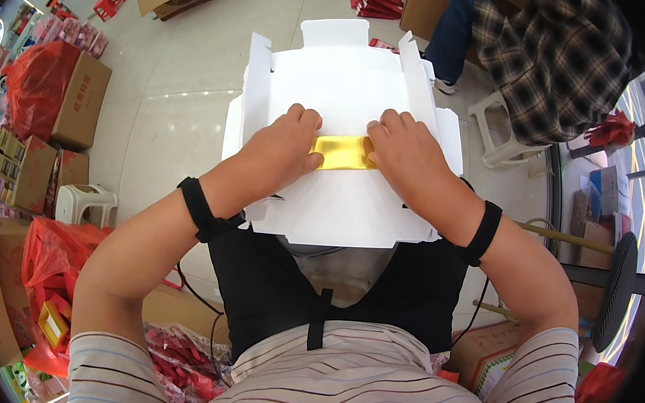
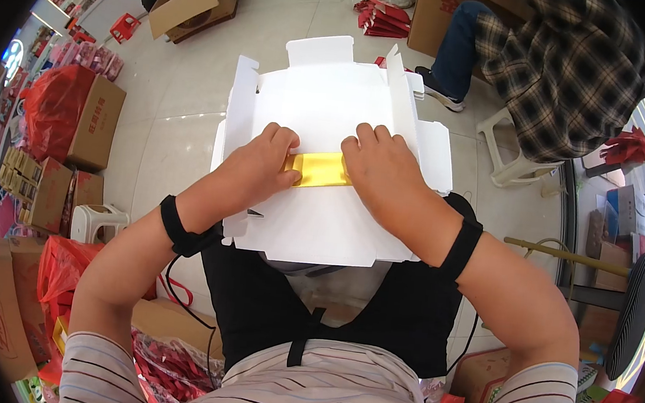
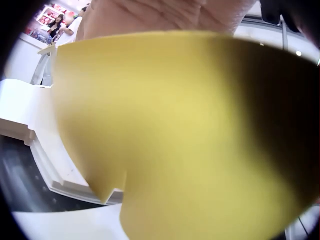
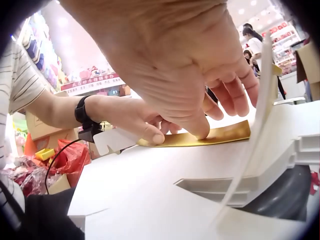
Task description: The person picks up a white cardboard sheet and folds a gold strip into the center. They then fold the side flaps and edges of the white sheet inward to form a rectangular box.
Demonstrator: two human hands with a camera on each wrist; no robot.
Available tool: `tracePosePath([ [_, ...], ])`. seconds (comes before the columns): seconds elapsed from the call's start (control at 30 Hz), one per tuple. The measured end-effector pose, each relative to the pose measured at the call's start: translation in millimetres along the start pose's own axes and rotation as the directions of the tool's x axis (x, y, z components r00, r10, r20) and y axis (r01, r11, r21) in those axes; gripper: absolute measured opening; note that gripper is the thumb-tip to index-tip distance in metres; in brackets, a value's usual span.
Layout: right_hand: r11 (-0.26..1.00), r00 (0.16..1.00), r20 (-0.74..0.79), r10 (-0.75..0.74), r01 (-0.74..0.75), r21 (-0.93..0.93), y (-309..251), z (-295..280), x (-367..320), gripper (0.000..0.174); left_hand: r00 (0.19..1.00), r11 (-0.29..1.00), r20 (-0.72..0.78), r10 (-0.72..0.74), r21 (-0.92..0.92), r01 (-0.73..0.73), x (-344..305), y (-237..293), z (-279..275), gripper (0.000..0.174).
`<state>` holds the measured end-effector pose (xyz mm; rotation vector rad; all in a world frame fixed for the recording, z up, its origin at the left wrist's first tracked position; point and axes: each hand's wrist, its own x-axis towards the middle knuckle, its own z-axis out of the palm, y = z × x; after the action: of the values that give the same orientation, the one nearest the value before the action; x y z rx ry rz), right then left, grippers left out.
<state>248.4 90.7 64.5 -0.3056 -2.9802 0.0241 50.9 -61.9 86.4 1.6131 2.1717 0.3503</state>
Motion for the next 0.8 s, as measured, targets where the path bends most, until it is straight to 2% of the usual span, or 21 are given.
tracePosePath([
  [0.1,0.987,0.984,-0.105,-0.147,0.138,-0.083,-13,-8,-8,0.021,0.969,0.957,-0.187,0.163,0.268,-0.109,-5,-6,14,0.031],
  [0.13,0.979,0.976,-0.089,-0.2,0.202,0.008,-19,-1,-14,0.03,0.964,0.942,-0.148,0.223,0.286,-0.174,-8,-5,15,0.031],
  [0.2,0.965,0.959,-0.12,-0.257,0.247,-0.09,-38,12,-29,0.043,0.94,0.903,-0.066,0.335,0.308,-0.301,-17,0,21,0.031],
  [0.23,0.964,0.963,-0.088,-0.257,0.248,-0.098,-42,12,-33,0.047,0.932,0.899,-0.045,0.361,0.282,-0.334,-23,6,25,0.039],
  [0.3,0.965,0.97,-0.024,-0.244,0.24,-0.108,-46,13,-41,0.054,0.879,0.871,-0.147,0.453,0.282,-0.402,-36,13,44,0.045],
  [0.33,0.972,0.973,-0.039,-0.226,0.223,-0.069,-48,11,-45,0.053,0.848,0.857,-0.196,0.492,0.281,-0.432,-42,18,48,0.048],
  [0.37,0.977,0.975,-0.055,-0.213,0.212,-0.03,-49,9,-47,0.052,0.889,0.872,-0.113,0.444,0.281,-0.4,-50,20,48,0.052],
  [0.5,0.977,0.978,-0.015,-0.207,0.208,0.05,-40,10,-48,0.057,0.911,0.865,-0.047,0.41,0.335,-0.372,-56,18,44,0.052],
  [0.6,0.987,0.987,-0.008,-0.161,0.161,0.0,-35,10,-58,0.059,0.929,0.878,-0.06,0.365,0.353,-0.322,-60,14,42,0.053],
  [0.7,0.971,0.977,0.076,-0.201,0.209,-0.115,-21,-3,-68,0.061,0.939,0.883,-0.084,0.333,0.377,-0.279,-71,5,44,0.054],
  [0.8,0.974,0.974,0.089,-0.208,0.215,-0.077,-25,-11,-62,0.063,0.939,0.884,-0.083,0.334,0.372,-0.282,-70,7,45,0.056],
])
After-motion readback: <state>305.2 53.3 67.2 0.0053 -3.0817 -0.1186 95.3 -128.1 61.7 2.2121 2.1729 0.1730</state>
